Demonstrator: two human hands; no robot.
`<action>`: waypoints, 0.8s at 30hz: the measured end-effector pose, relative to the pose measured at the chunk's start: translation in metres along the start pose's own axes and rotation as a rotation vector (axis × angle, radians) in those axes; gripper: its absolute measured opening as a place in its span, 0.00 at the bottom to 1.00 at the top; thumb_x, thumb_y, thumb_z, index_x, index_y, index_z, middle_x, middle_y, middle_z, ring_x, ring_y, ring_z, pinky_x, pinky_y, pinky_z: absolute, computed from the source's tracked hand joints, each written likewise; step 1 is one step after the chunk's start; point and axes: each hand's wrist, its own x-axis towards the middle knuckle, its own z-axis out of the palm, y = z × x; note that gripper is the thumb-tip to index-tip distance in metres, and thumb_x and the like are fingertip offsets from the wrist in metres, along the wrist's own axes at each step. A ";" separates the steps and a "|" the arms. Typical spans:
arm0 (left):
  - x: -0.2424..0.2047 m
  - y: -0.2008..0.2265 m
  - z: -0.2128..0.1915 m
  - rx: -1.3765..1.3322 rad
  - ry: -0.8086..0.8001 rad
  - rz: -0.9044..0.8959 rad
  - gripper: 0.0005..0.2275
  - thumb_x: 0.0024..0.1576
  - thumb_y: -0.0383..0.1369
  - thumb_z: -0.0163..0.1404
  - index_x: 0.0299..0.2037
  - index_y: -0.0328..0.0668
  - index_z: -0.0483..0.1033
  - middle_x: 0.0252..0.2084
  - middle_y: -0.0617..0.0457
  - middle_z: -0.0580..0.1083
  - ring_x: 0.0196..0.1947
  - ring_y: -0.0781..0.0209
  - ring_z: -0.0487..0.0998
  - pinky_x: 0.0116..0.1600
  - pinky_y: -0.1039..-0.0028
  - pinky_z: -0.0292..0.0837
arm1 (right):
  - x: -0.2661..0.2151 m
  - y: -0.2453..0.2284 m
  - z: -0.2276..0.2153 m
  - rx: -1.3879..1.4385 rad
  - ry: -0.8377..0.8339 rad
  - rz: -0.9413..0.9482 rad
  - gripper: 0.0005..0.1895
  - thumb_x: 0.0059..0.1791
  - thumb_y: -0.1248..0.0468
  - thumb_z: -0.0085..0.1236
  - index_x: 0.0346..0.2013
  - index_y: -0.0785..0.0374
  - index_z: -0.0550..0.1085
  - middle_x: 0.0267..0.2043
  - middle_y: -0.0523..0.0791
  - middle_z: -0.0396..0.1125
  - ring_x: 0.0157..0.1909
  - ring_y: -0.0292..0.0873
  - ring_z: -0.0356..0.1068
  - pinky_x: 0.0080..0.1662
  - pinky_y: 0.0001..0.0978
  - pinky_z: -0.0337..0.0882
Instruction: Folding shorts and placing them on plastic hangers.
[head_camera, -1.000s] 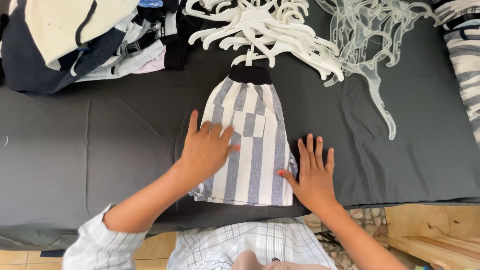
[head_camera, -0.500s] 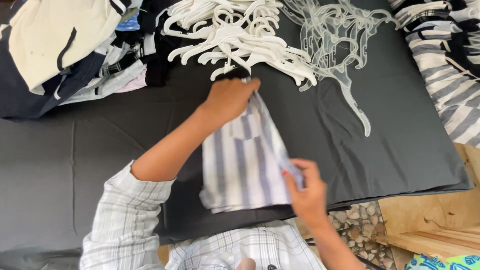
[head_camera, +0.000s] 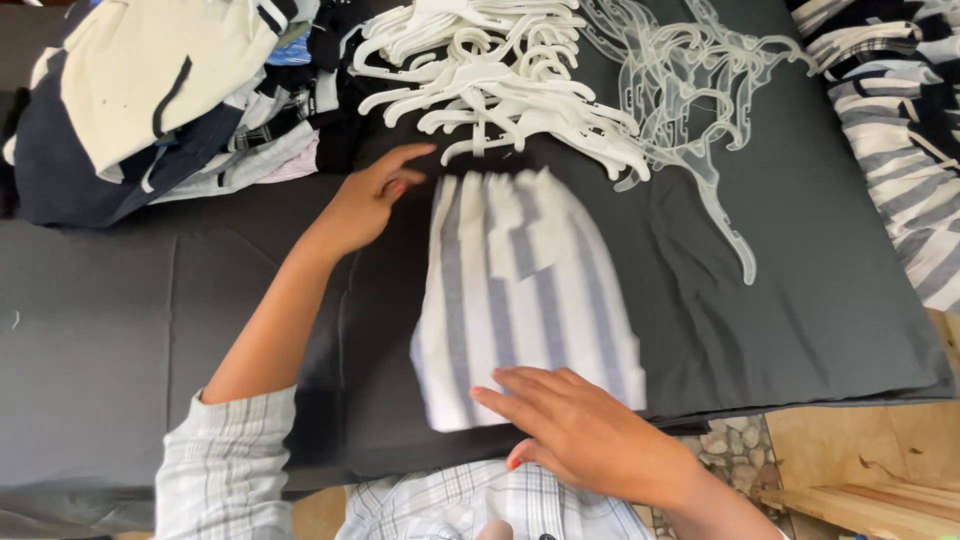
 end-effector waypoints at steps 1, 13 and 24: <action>-0.006 -0.011 0.001 0.002 0.002 -0.004 0.22 0.66 0.26 0.36 0.68 0.66 0.65 0.57 0.49 0.78 0.52 0.62 0.75 0.55 0.77 0.60 | 0.003 0.007 -0.003 0.003 0.000 -0.003 0.36 0.49 0.63 0.66 0.69 0.62 0.62 0.65 0.55 0.64 0.66 0.55 0.63 0.56 0.48 0.65; -0.043 -0.046 0.116 0.827 0.138 0.488 0.28 0.69 0.48 0.35 0.75 0.39 0.56 0.76 0.41 0.57 0.78 0.42 0.47 0.77 0.49 0.36 | 0.098 0.135 0.054 -0.217 0.280 0.370 0.39 0.56 0.52 0.50 0.76 0.66 0.49 0.75 0.61 0.50 0.77 0.64 0.46 0.71 0.61 0.49; -0.094 -0.019 0.120 1.073 -0.239 0.182 0.42 0.62 0.65 0.22 0.77 0.36 0.41 0.79 0.34 0.41 0.79 0.40 0.38 0.74 0.36 0.33 | 0.082 0.166 0.063 -0.416 -0.011 0.565 0.40 0.59 0.38 0.21 0.79 0.58 0.42 0.83 0.48 0.32 0.82 0.47 0.28 0.75 0.55 0.23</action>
